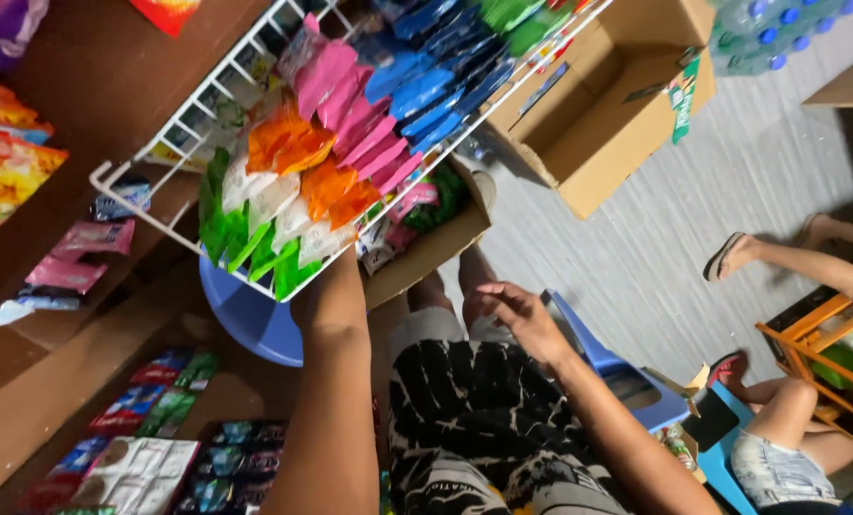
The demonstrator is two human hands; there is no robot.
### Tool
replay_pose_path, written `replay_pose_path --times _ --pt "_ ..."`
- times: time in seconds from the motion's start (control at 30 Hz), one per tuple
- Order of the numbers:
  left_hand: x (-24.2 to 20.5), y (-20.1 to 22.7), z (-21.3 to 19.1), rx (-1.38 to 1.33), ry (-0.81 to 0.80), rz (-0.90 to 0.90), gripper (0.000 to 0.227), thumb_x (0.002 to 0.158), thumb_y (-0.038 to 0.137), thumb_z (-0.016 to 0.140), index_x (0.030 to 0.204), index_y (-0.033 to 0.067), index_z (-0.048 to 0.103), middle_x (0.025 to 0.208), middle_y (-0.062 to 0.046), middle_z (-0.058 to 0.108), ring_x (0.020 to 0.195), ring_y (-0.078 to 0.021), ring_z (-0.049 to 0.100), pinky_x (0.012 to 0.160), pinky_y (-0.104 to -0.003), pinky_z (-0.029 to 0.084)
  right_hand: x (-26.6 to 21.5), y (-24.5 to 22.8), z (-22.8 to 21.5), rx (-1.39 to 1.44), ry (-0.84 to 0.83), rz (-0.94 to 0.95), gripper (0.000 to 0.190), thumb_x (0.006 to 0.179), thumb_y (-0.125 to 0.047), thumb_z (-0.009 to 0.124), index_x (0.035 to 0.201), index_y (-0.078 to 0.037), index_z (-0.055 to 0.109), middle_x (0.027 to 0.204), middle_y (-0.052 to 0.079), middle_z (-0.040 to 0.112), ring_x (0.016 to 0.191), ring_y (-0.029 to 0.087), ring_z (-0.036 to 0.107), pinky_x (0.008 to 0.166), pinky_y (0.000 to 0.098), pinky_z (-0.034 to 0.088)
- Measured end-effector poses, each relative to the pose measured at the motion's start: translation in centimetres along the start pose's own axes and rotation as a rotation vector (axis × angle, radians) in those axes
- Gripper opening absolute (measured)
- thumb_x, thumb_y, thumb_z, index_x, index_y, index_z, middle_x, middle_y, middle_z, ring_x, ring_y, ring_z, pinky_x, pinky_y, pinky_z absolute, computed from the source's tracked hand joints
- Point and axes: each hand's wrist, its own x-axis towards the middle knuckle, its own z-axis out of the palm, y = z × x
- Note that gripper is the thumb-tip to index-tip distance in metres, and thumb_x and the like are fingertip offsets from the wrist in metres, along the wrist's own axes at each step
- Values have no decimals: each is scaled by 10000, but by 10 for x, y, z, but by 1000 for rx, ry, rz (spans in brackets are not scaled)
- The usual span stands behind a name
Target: The person repeatedly picks up small packets of laundry detergent from a cardboard box and places them onto a wire rack shelf. The person handles various colored packets, including green, blue, and yellow, arranging them in rows on the shelf.
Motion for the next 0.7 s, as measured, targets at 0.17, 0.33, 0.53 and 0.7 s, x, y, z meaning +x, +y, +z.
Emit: replay_pose_path --times 0.17,0.33,0.53,0.7 --pt "-22 12 -12 315 142 -25 328 958 211 620 1237 42 650 1206 -232 683 1119 -431 612 1009 -503 483 3 -4 9 135 -41 35 288 997 -194 647 1248 -59 693 992 25 736 908 105 656 792 282 535" --pt "-56 22 -24 675 118 -21 322 978 230 618 1226 27 656 1194 -251 684 1082 -453 627 963 -511 500 10 -8 13 219 -58 -14 309 1002 -219 638 1249 -37 676 999 30 729 885 125 658 774 293 551" --pt "-65 271 -29 297 -146 107 265 918 19 680 1180 47 716 1147 -147 698 1040 -351 685 895 -426 550 7 -63 21 392 -2 64 407 1003 -339 595 1262 -31 658 1058 48 724 931 166 672 768 326 577" --pt "-82 376 -26 147 -215 459 356 876 -77 708 1199 65 749 1196 -80 691 1091 -248 692 929 -350 581 -4 -106 14 617 -69 44 410 970 -371 560 1269 -96 616 1138 6 721 1017 157 684 787 352 588"
